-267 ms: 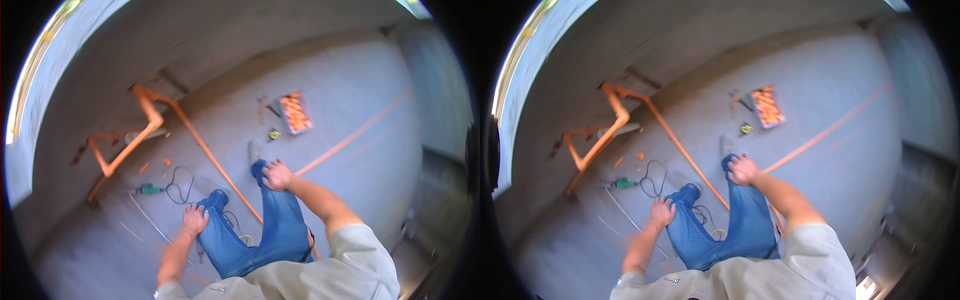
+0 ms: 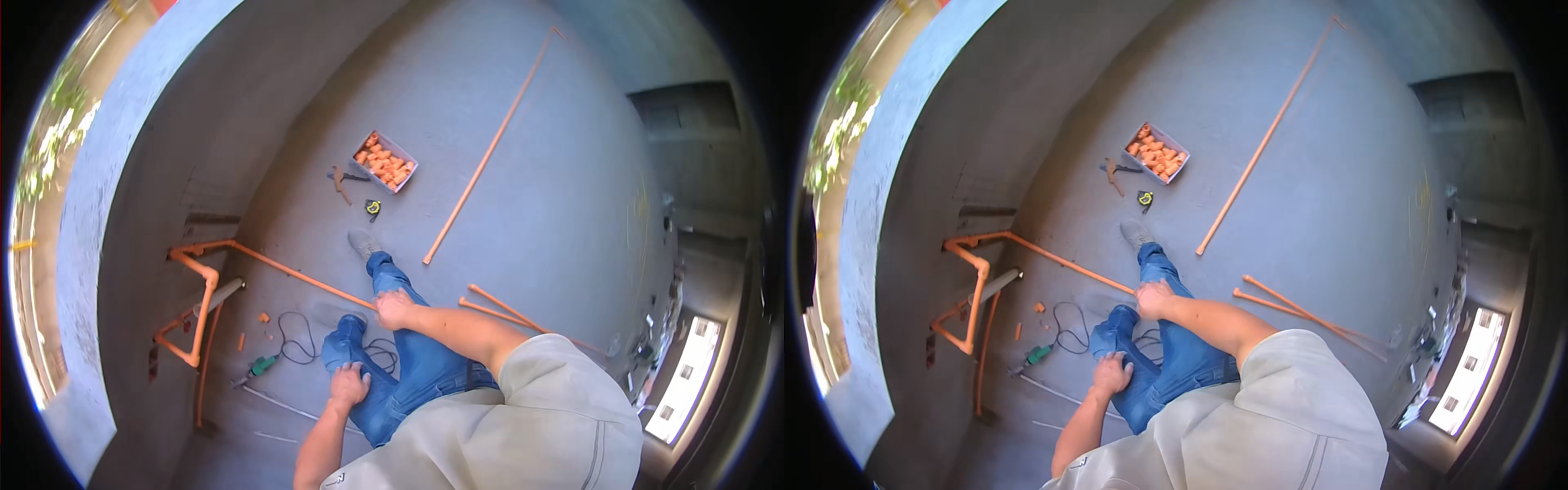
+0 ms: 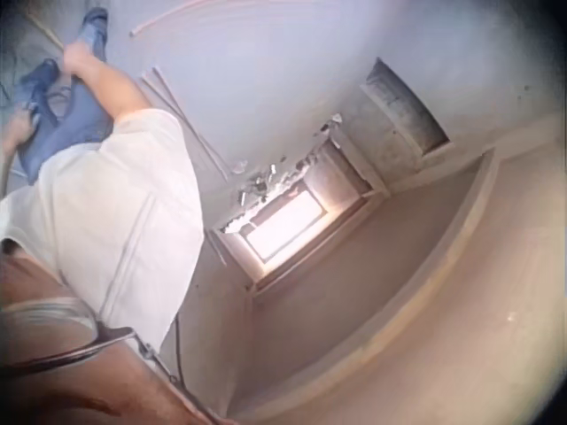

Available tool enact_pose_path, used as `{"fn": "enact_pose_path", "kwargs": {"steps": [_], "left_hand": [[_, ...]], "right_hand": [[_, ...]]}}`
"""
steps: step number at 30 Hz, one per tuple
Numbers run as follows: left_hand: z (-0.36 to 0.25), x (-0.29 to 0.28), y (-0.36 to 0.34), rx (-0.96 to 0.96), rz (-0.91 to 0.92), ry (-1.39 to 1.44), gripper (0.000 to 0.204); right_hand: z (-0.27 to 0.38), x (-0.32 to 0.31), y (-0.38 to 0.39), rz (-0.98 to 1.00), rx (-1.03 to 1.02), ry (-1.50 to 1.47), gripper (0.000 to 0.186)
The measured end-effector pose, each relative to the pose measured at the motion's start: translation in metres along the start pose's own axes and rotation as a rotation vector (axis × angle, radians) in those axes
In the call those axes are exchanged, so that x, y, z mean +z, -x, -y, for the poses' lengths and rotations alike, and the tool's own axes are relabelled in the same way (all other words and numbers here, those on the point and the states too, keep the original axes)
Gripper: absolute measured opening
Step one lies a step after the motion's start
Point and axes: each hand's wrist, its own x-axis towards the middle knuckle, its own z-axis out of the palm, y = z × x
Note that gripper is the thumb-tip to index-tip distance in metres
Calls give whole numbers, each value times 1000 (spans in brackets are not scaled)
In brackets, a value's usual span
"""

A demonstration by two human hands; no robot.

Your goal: The person measures, cuts, and joins orange plastic pipes in a renovation site. They use a measuring tape and pencil to mark the pipes, a pipe cutter to shorten them, and a heat fusion tool to join sections and fittings together.

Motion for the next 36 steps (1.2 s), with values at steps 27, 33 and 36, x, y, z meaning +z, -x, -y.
{"fn": "enact_pose_path", "kwargs": {"steps": [27, 33, 36], "left_hand": [[-134, -177, -48, 115, 15, -131, 40], [-251, -196, -79, 301, 87, -45, 38], [-266, -208, -111, 342, 152, -257, 38]], "right_hand": [[-224, 89, 184, -206, 429, -772, 34], [-287, 38, 193, -497, 510, -949, 36], [-310, 45, 214, -572, 582, -1040, 36]]}}
